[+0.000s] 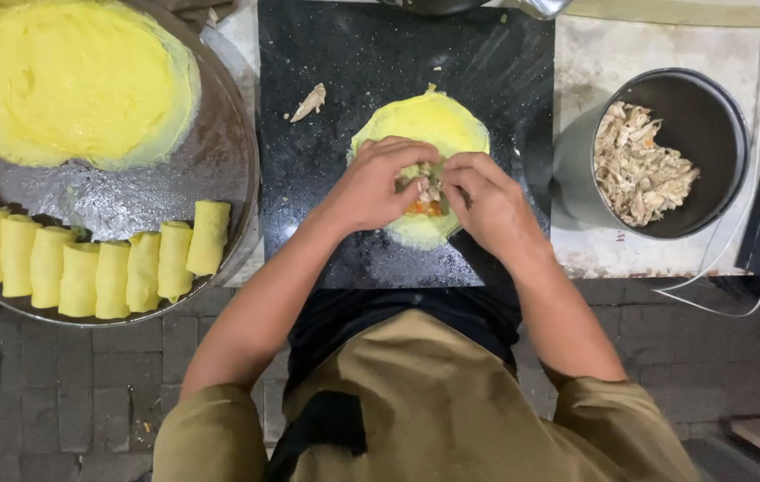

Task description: The person is filling thin yellow crepes with shredded meat and rolling them into tight cylinders in a food production setting.

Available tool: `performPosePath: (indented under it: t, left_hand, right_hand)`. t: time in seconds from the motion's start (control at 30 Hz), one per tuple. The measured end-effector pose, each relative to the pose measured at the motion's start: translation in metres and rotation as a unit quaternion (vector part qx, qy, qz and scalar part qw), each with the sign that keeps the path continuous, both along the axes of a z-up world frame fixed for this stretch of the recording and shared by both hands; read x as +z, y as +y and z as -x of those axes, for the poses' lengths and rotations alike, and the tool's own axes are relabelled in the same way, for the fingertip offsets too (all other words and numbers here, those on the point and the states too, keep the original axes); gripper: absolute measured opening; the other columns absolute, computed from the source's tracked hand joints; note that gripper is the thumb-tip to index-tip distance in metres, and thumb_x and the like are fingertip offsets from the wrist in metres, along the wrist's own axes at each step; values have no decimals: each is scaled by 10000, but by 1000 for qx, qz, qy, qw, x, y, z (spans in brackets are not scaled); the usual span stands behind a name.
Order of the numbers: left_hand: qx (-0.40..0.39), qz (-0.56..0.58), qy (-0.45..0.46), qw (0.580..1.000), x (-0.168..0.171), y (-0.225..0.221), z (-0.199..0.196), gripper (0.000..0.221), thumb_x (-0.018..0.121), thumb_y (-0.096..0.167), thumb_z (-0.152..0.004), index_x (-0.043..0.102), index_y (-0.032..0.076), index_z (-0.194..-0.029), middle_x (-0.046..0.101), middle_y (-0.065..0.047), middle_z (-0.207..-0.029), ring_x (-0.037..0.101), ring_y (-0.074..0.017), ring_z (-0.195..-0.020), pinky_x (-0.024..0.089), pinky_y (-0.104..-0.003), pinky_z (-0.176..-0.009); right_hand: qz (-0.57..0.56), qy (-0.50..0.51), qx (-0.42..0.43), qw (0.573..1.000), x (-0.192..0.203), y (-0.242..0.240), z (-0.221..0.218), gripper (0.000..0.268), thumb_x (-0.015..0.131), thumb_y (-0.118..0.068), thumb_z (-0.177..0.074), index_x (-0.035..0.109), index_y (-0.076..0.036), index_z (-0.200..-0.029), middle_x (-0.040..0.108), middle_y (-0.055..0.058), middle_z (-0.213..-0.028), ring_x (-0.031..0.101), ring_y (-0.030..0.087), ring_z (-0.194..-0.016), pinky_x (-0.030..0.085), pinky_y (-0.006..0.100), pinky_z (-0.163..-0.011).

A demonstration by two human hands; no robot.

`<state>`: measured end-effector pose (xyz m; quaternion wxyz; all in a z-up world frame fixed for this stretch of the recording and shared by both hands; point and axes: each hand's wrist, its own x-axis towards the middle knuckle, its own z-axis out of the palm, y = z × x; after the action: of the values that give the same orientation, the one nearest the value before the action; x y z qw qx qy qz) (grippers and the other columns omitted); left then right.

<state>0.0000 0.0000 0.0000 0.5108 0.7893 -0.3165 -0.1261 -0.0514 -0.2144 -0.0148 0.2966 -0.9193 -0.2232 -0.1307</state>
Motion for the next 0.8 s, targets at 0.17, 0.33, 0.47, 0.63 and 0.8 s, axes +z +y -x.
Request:
performPosePath:
  t: [0.17, 0.33, 0.47, 0.63, 0.8]
  left_hand:
    - [-52, -94, -38, 993, 6, -9, -4, 212, 651, 168, -882, 712, 100, -1074, 726, -83, -1013, 613, -280, -1069, 389, -400, -898]
    - [-48, -120, -71, 989, 1, -1, 2, 185, 674, 194, -872, 728, 77, -1004, 714, -100, -936, 631, -276, -973, 443, -388, -847]
    - [-19, -135, -140, 981, 4, 10, 17, 185, 672, 186, -888, 732, 81, -1028, 706, -94, -950, 613, -259, -1005, 444, -390, -878]
    - [23, -121, -160, 980, -7, 23, 21, 225, 685, 160, -875, 723, 91, -1086, 682, -82, -1056, 581, -261, -1081, 446, -383, -862]
    - [53, -65, -112, 990, -23, 21, 21, 263, 684, 134, -901, 697, 27, -1141, 695, -149, -1018, 647, -298, -983, 508, -386, -812]
  right_hand:
    - [-43, 62, -26, 997, 18, 9, 10, 67, 687, 17, -884, 700, -7, -945, 653, 65, -1049, 705, 253, -878, 612, 315, -722]
    - [-71, 82, -30, 994, 13, 11, 22, 215, 650, -1, -867, 669, 64, -1071, 607, 177, -1112, 696, 365, -920, 614, 424, -726]
    - [-73, 28, -50, 996, 6, 20, 22, 168, 704, -124, -931, 706, 8, -1036, 652, 121, -1088, 702, 308, -925, 607, 380, -745]
    - [-101, 36, -39, 993, 5, 23, 17, 82, 691, 37, -903, 732, 0, -963, 690, 114, -980, 706, 291, -904, 602, 378, -760]
    - [-101, 46, -76, 991, -16, 15, 20, 156, 734, -49, -909, 730, -91, -1060, 725, 58, -923, 715, 245, -875, 604, 357, -738]
